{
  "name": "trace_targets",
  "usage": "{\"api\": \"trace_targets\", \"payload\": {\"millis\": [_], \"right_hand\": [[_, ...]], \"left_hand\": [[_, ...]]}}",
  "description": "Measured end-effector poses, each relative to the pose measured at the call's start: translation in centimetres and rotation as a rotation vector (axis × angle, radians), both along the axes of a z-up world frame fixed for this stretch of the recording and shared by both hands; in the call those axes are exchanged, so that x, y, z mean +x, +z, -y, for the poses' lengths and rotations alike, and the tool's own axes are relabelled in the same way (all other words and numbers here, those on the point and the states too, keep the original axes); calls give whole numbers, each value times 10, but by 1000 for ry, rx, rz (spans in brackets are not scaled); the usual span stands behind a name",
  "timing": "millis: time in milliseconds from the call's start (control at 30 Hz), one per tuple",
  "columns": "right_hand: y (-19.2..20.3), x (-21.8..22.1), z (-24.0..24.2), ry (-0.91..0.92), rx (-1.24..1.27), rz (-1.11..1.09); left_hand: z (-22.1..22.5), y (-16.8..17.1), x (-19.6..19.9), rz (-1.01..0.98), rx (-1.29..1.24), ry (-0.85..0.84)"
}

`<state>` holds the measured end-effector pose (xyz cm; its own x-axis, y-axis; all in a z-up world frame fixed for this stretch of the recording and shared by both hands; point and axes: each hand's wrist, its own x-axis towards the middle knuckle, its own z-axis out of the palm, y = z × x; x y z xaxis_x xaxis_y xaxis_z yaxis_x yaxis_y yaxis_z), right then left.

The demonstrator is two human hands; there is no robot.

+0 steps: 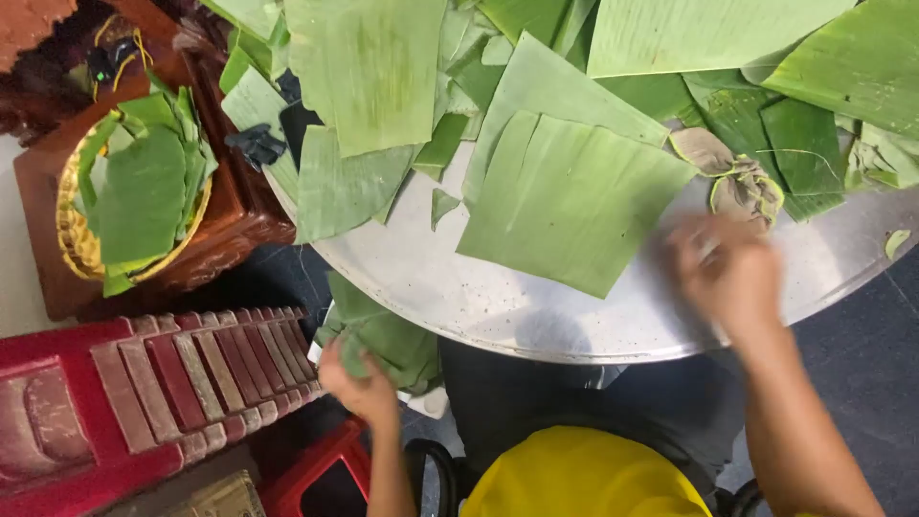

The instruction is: The person is cleaning banana leaves by wiping them with a cloth on a metal table.

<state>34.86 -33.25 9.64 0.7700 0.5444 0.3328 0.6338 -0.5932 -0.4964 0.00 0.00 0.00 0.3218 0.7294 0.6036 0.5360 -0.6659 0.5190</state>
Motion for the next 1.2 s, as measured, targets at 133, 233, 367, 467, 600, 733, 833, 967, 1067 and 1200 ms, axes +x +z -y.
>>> {"api": "trace_targets", "payload": {"millis": [133,233,367,467,600,733,833,967,1067,1200], "right_hand": [[-15,46,23,-210,-303,479],[-22,46,36,-196,-141,220],[-1,5,34,-117,529,-510],[0,-22,29,89,798,-873],[-34,-43,20,137,1014,-1061],[-32,-40,28,-173,1264,-964],[-6,-49,31,-208,1455,-1014],[51,-66,27,-141,1392,-1028],[59,-63,29,-34,1326,-1038],[68,-43,-1,-308,684,-932]], "left_hand": [[62,65,84,132,79,-279],[106,88,121,183,-48,-529],[145,97,155,201,-711,-936],[164,100,180,85,-1183,-1068],[198,79,202,413,-1518,-643],[176,65,197,649,-1498,-444],[170,96,188,731,-1281,-476],[177,104,166,809,-1173,-430],[178,131,168,880,-1090,-640],[160,133,196,511,-1134,-850]]}}
